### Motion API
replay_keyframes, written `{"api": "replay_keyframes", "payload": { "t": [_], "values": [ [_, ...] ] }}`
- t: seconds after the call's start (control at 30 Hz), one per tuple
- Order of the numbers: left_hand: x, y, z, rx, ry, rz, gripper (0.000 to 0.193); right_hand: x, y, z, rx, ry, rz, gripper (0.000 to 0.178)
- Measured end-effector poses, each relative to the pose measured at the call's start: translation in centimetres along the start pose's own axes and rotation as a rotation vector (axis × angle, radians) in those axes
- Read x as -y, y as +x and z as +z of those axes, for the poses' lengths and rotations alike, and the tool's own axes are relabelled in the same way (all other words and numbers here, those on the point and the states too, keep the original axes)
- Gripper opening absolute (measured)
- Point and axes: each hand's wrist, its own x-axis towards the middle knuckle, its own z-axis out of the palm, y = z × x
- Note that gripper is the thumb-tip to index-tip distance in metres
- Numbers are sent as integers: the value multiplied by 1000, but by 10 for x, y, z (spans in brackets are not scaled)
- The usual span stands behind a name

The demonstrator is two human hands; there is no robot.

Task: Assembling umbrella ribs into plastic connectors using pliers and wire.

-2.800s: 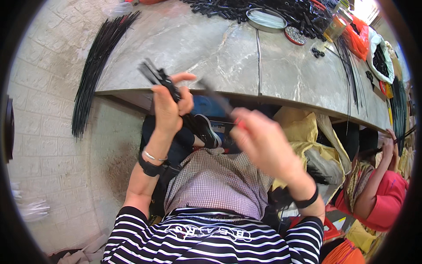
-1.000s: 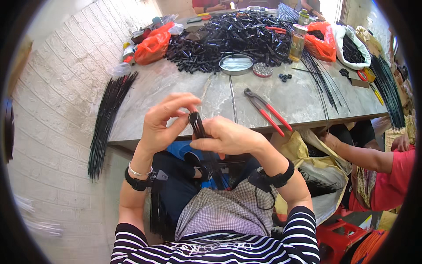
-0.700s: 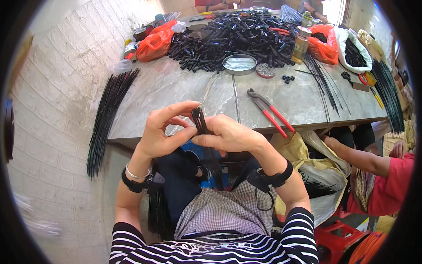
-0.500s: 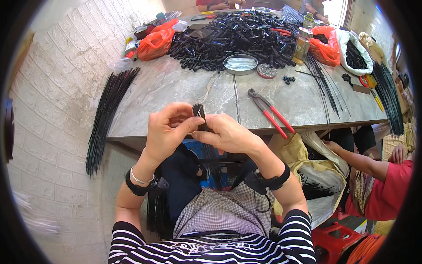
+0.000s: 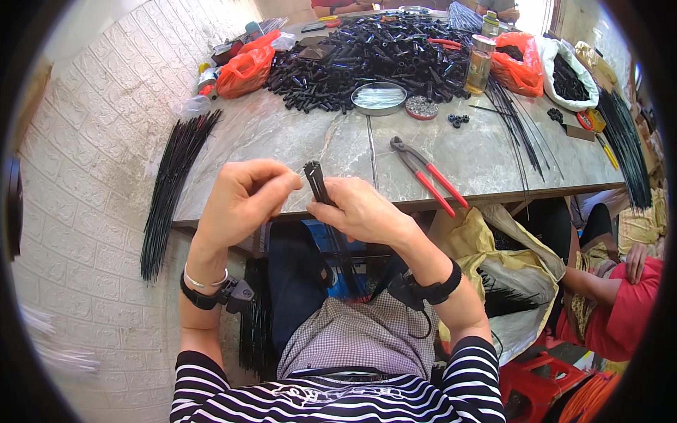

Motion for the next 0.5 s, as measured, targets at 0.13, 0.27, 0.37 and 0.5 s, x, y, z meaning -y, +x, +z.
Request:
{"api": "replay_keyframes", "payload": {
  "t": [0.13, 0.27, 0.37, 0.5],
  "values": [
    [16, 1, 0, 64, -303, -28, 13, 5, -3, -3, 52, 75, 71, 27],
    [24, 6, 21, -179, -22, 204, 14, 7, -2, -2, 93, 98, 67, 26],
    [38, 15, 14, -148, 162, 604, 25, 3, -2, -2, 120, 23, 11, 25],
    [39, 11, 18, -98, -17, 505, 26, 4, -3, -2, 134, 50, 16, 25]
  ]
}}
